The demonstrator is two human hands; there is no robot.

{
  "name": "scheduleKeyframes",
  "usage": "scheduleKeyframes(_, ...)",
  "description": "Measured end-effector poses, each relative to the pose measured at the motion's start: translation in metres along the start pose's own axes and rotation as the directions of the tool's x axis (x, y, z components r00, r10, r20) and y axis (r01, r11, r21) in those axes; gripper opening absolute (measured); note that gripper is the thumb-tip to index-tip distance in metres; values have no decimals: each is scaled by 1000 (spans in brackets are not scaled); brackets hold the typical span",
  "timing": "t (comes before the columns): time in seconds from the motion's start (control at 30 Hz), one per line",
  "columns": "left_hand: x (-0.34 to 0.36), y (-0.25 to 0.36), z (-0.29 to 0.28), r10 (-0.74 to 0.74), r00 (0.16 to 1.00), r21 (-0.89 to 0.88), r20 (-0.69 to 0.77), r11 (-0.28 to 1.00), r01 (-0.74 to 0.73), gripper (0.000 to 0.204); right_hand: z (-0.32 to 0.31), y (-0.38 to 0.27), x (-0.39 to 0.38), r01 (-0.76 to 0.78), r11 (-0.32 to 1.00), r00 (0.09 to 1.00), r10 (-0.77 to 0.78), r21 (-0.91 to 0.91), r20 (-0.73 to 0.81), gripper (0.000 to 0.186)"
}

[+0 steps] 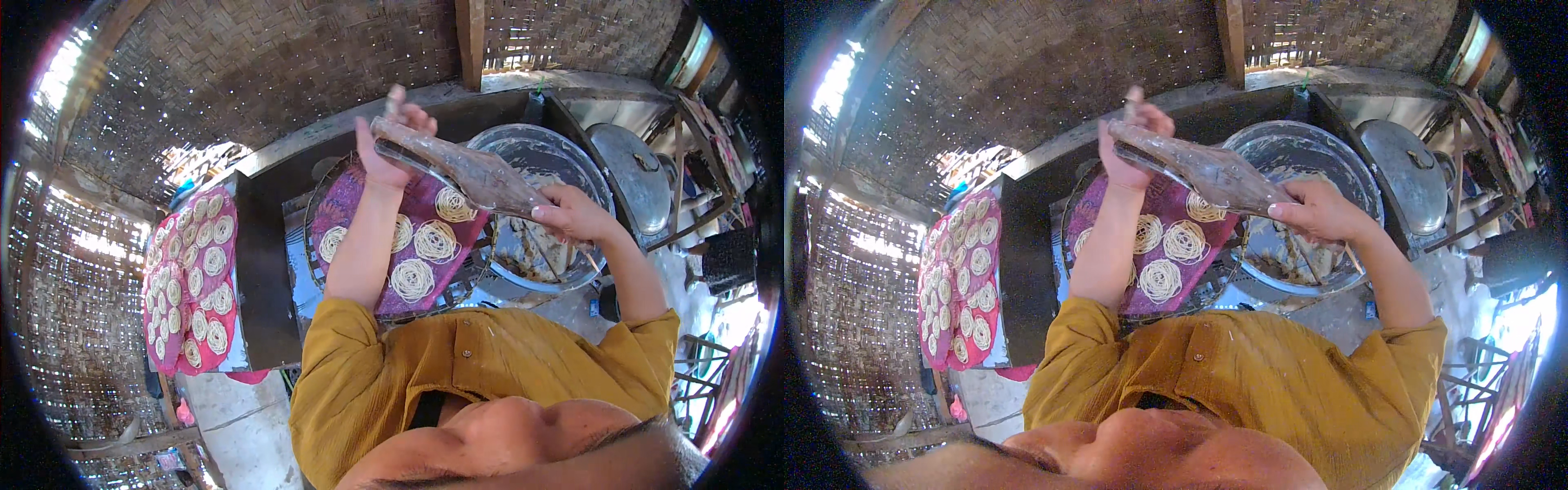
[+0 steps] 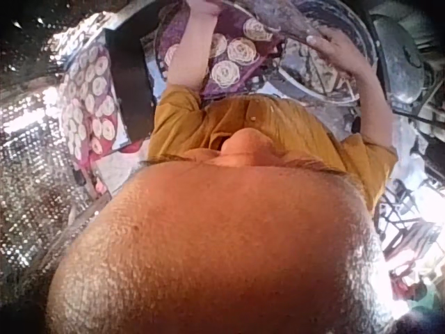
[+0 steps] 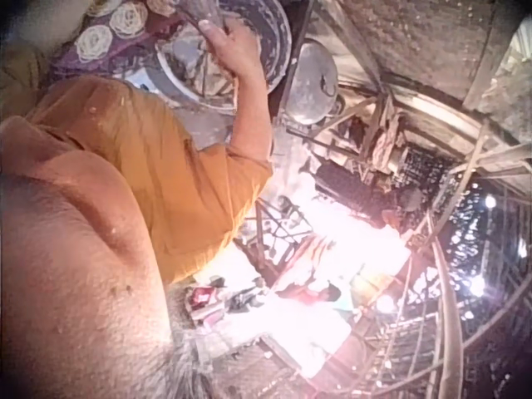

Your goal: The person prepares round pastries by dispensing batter into a circular mold on a purple mat, smoothing it out, and then reloading the dispenser with more batter from a large bowl.

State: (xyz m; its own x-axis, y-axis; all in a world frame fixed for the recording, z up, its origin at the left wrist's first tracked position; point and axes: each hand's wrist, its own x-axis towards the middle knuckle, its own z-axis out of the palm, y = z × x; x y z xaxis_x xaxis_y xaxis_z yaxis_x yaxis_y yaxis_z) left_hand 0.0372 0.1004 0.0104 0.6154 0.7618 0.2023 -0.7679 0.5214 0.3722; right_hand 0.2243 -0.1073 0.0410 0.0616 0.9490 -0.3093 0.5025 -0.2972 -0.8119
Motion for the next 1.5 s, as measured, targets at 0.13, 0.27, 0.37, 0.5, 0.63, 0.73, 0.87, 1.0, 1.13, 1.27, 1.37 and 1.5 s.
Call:
scheduleKeyframes(0.13,5,-36,-68,-495,868,549,47,738,392,39,4,7,6,26,1000,1000,-26,-3,-1,35)
scheduleKeyframes(0.27,-18,-64,-78,-446,856,724,-262,495,480,35,4,4,10,72,996,997,-73,-52,-15,27)
scheduleKeyframes(0.37,-19,-62,-63,-484,830,764,-276,413,495,33,2,17,15,73,989,993,-84,-126,-81,48)
scheduleKeyframes(0.5,-24,-57,-33,-532,788,725,-310,404,558,32,2,20,14,88,990,985,-102,-106,-142,49)
scheduleKeyframes(0.63,-7,-66,-87,-587,740,759,-328,302,576,39,1,18,15,45,998,977,-54,-47,-207,50)
scheduleKeyframes(0.73,-8,-64,-86,-476,825,952,-303,-117,282,44,-1,25,18,42,999,967,-38,7,-251,50)
scheduleKeyframes(0.87,-30,-49,-66,-467,879,625,-97,-716,-311,50,-2,27,18,73,997,953,-59,35,-298,49)
scheduleKeyframes(1.0,-39,-29,-57,-400,910,466,111,-788,-403,61,7,18,22,43,988,968,-5,149,-249,48)
scheduleKeyframes(1.13,-40,-9,-26,-46,940,450,339,-869,-205,77,31,-7,36,91,953,989,-52,290,-136,46)
scheduleKeyframes(1.27,-50,-4,-30,248,959,965,139,-252,-74,46,71,-16,66,407,884,908,-420,228,7,51)
scheduleKeyframes(1.37,-85,31,-63,416,890,974,187,41,-224,43,61,-24,84,495,854,860,-508,158,53,51)
scheduleKeyframes(1.5,-148,58,-64,577,692,874,434,-455,-168,39,47,55,147,155,825,845,-396,-543,-359,43)
